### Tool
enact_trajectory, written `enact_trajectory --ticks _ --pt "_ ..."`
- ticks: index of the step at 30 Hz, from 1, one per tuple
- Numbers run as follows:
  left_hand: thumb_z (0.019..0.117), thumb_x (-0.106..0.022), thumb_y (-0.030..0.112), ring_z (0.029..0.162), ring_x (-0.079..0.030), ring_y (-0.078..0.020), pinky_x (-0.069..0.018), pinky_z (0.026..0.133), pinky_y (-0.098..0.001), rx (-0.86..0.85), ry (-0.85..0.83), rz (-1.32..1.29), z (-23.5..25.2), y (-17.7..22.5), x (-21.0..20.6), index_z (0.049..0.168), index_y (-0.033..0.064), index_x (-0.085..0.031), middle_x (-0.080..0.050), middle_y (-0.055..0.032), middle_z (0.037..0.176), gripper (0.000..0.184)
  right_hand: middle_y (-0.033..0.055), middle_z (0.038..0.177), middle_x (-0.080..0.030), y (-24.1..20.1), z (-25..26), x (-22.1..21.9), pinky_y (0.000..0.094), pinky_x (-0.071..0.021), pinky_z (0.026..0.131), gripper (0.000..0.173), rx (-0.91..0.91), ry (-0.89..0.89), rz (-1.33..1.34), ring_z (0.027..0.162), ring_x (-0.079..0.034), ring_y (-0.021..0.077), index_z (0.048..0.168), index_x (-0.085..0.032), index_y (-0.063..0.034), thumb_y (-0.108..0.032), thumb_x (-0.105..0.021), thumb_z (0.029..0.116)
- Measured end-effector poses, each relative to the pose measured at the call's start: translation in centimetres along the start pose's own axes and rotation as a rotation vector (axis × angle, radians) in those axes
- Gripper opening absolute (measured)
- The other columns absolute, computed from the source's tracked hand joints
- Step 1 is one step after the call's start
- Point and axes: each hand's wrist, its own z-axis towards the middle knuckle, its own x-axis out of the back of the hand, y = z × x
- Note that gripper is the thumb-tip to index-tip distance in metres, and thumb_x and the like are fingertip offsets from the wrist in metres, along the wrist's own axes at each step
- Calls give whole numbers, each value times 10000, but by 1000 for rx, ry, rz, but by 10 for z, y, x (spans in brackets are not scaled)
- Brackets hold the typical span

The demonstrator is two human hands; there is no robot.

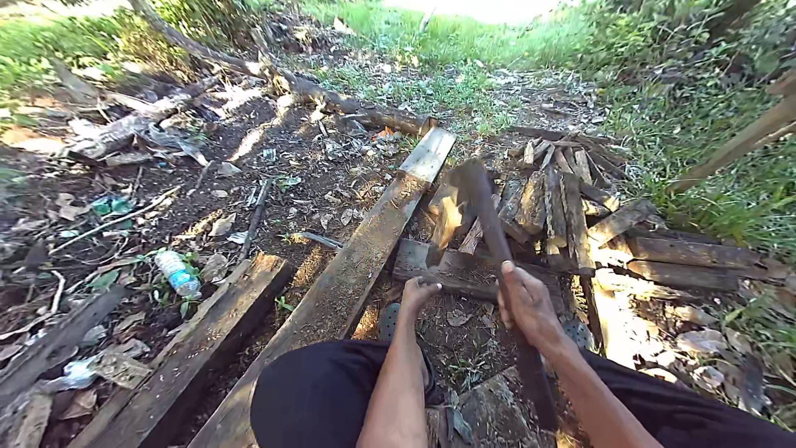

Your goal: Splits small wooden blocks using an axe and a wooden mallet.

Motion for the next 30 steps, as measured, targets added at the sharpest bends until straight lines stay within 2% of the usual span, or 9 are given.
enact_trajectory --ticks 5,10,12,15,17,19,22,27,30 --pt "944 -682 46 876 -719 -338 -617 731 -478 82 435 -383 19 -17 2 1353 -35 -585 -677 -267 1168 428 -5 577 -561 -78 -2 35 361 -531 378 738 309 191 241 400 -542 158 958 -617 -120 -818 -378 929" --pt "941 -665 21 778 -716 -320 -613 649 -454 175 528 -498 26 -34 1 1342 -48 -584 -691 -260 1086 415 31 658 -571 -127 13 68 393 -552 422 576 727 180 393 458 -573 209 1020 -551 -157 -635 -233 1064" --pt "941 -670 17 791 -714 -326 -612 660 -458 200 514 -521 28 -40 0 1344 -53 -580 -689 -263 1084 419 28 654 -569 -121 19 64 392 -549 419 601 698 188 359 454 -568 208 1008 -550 -164 -671 -231 1046" --pt "959 -661 42 788 -707 -317 -603 658 -445 221 485 -533 28 -46 -1 1334 -54 -577 -692 -253 1060 396 3 590 -551 -54 24 28 401 -540 398 760 262 146 151 418 -556 178 993 -553 -131 -847 -308 921" --pt "977 -650 72 781 -701 -296 -598 656 -429 227 458 -532 20 -47 -3 1320 -49 -583 -694 -240 1043 370 51 658 -535 24 35 -1 431 -540 479 735 -30 -3 -65 479 -546 204 1146 -571 -43 -717 -313 1009" --pt "982 -648 93 751 -692 -290 -588 639 -426 216 433 -519 14 -43 -6 1293 -50 -598 -699 -234 1007 346 64 637 -549 64 41 -23 447 -534 472 657 -72 11 -165 462 -544 217 1109 -612 -41 -630 -328 1048" --pt "981 -657 105 785 -712 -304 -598 664 -441 227 418 -513 4 -36 -6 1280 -41 -615 -712 -233 1019 336 54 608 -566 50 35 -25 431 -540 443 685 -49 34 -184 439 -562 212 980 -623 -61 -662 -300 1040" --pt "981 -654 88 765 -711 -299 -600 650 -430 183 446 -525 9 -31 -1 1265 -46 -622 -711 -235 1019 316 40 604 -565 -10 19 9 395 -540 399 767 -25 76 36 421 -556 195 1027 -623 -41 -720 -265 1017" --pt "981 -646 75 749 -709 -293 -602 632 -422 172 494 -529 15 -37 -5 1274 -52 -615 -708 -233 1007 321 -10 576 -554 -62 13 31 355 -526 377 832 167 185 195 399 -534 149 960 -605 -100 -881 -331 882"
